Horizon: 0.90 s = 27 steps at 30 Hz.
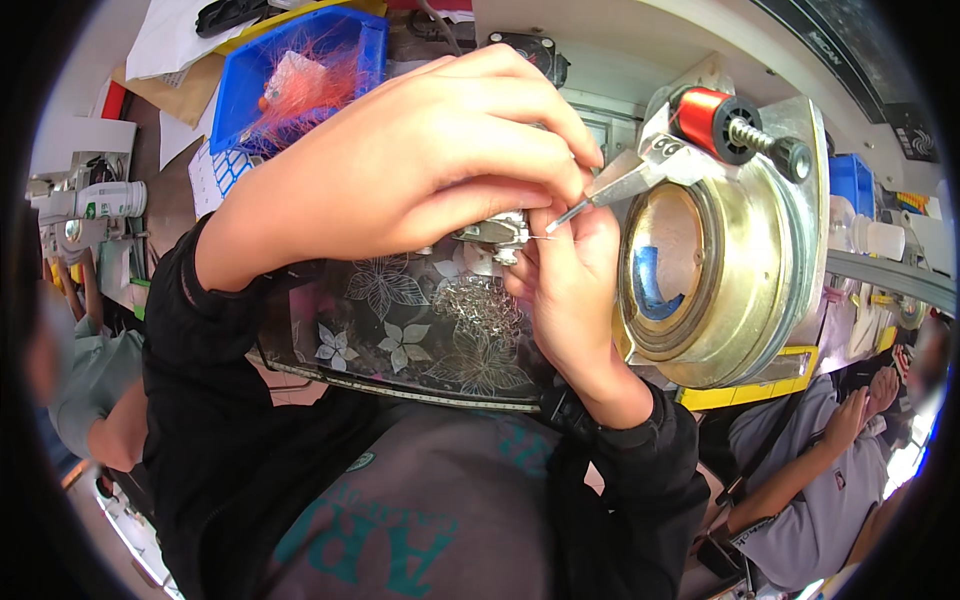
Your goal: Marking small components with a marker and then processing them using a specialized machine.
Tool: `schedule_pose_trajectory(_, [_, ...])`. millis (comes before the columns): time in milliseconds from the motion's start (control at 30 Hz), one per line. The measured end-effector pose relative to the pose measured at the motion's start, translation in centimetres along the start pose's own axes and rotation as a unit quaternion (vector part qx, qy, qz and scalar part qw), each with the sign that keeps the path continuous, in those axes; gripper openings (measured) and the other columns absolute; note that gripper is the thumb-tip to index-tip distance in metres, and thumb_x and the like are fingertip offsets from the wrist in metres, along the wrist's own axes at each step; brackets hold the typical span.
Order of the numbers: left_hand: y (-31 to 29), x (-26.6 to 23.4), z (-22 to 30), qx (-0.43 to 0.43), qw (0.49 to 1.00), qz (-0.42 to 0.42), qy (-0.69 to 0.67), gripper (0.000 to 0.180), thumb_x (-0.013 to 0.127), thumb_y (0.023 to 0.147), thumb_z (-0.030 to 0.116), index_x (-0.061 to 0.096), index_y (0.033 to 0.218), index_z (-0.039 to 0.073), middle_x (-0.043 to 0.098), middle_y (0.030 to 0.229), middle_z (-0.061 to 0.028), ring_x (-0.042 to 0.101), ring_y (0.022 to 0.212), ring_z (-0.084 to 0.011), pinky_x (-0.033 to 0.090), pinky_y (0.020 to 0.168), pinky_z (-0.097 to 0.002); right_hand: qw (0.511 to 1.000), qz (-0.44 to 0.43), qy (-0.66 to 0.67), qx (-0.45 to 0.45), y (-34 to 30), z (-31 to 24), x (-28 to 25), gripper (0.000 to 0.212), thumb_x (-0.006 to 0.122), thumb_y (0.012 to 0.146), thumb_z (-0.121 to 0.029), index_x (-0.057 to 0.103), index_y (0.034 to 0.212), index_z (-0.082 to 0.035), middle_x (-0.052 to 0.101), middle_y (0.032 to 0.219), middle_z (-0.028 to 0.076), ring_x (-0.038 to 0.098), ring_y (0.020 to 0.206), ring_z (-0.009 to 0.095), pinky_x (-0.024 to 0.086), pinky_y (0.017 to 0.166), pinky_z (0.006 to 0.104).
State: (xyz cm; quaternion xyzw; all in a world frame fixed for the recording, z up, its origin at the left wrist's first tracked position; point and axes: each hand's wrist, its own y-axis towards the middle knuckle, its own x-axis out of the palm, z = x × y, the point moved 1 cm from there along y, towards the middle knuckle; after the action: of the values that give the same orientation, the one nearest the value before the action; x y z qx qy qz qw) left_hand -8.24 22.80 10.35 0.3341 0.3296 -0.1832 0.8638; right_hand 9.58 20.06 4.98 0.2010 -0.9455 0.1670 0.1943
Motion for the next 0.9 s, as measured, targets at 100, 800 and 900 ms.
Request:
schedule_pose_trajectory(100, [0.1, -0.3, -0.3, 0.026, 0.999, -0.019, 0.005, 0.010, 0.066, 0.088, 0.019, 0.069, 0.092, 0.011, 0.066, 0.093, -0.0026, 0.060, 0.100, -0.0262, 0.048, 0.085, -0.0410, 1.000, -0.006, 0.007, -0.020, 0.3, 0.2, 0.2, 0.015, 0.045, 0.109, -0.023, 0.047, 0.115, -0.010, 0.052, 0.079, 0.001, 0.041, 0.054, 0.005, 0.029, 0.046, 0.0203])
schedule_pose_trajectory(800, [-2.9, -0.3, 11.4, -0.032, 0.989, -0.008, 0.147, 0.015, 0.065, 0.075, 0.013, 0.065, 0.090, 0.011, 0.056, 0.084, -0.0022, 0.055, 0.071, -0.0199, 0.036, 0.061, -0.0329, 0.957, -0.099, -0.245, -0.123, -7.8, -1.0, -0.7, 0.034, 0.054, 0.101, -0.001, 0.045, 0.133, -0.003, 0.050, 0.075, -0.004, 0.037, 0.060, 0.002, 0.031, 0.056, 0.0209])
schedule_pose_trajectory(900, [-3.0, 0.9, 10.8, -0.015, 0.995, -0.016, 0.099, 0.016, 0.065, 0.078, 0.012, 0.064, 0.094, 0.011, 0.053, 0.081, -0.0009, 0.055, 0.072, -0.0189, 0.037, 0.062, -0.0321, 0.948, -0.089, -0.286, -0.109, -8.7, -1.4, -1.3, 0.022, 0.060, 0.099, -0.003, 0.055, 0.120, -0.001, 0.058, 0.076, -0.003, 0.045, 0.063, 0.003, 0.034, 0.056, 0.0212])
